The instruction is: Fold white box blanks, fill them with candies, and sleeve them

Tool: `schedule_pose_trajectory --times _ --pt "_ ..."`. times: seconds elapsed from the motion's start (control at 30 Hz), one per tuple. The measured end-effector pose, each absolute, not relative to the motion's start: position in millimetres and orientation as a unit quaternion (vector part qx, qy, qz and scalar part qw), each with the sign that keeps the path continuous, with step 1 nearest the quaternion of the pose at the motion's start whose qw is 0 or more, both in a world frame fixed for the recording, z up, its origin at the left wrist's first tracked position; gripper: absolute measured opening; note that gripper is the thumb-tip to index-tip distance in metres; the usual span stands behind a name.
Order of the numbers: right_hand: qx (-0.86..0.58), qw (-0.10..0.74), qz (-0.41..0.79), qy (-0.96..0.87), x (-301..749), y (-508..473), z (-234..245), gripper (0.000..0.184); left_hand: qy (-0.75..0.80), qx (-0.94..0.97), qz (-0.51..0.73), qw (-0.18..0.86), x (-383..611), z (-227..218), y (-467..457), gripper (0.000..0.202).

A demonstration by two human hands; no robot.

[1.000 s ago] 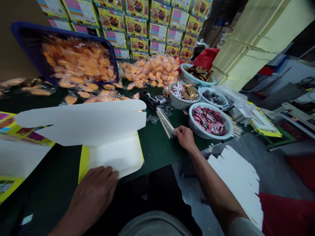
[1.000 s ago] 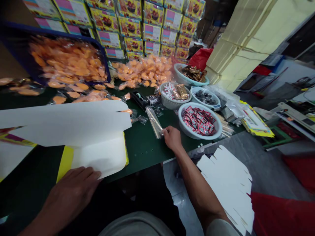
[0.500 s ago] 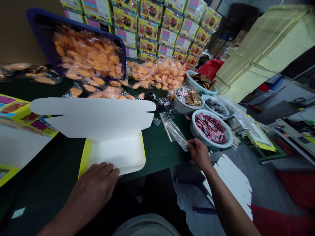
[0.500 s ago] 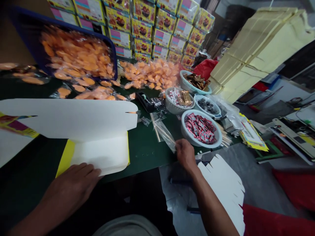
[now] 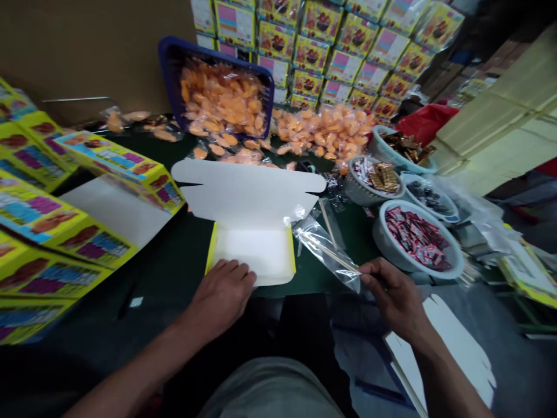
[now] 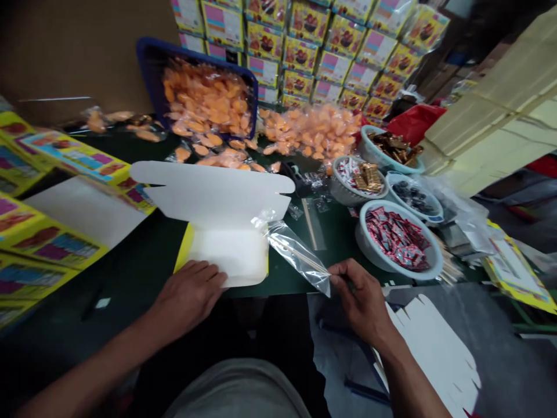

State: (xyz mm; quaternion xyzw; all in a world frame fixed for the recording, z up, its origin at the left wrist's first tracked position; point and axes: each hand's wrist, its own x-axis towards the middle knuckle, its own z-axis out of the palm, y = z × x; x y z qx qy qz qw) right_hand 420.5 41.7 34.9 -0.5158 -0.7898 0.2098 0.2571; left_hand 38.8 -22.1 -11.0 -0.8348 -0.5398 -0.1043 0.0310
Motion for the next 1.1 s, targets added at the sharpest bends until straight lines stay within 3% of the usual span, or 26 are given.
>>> schedule_pose_trajectory --times 0.2,0.4,0.47,0.63,0.77,0.9,1.1 --pt "-0.424 0.209 0.148 -0.869 371.8 51.6 41.8 0.019 -0.517 -0.848 -0.107 0.056 38.5 -12.2 -29.4 0.016" --pt "-0.399 0.184 0.148 -0.886 344.6 73.7 51.8 0.018 -0.574 -0.742 -0.344 0.044 32.6 -2.8 -57.3 0.025" --pt "-0.386 0.195 0.171 -0.885 342.2 69.3 54.2 0.018 -0.647 -0.635 -0.422 -0.014 35.4 6.7 -63.3 0.024" --pt "-0.344 0.213 0.193 -0.894 329.0 48.8 53.2 0.015 -0.664 -0.393 -0.549 -0.322 41.9 30.0 -66.2 0.032" --pt "-0.319 0.222 0.201 -0.899 315.0 41.8 45.4 0.014 -0.623 -0.351 -0.566 -0.41 37.7 39.1 -79.9 0.03" --pt "-0.306 0.222 0.18 -0.908 310.4 50.2 33.3 0.015 -0.648 -0.341 -0.545 -0.408 24.3 37.3 -118.2 0.031" --pt "-0.298 0.204 0.17 -0.917 311.9 65.9 20.3 0.018 -0.723 -0.224 -0.512 -0.406 -1.2 0.7 -188.2 0.039"
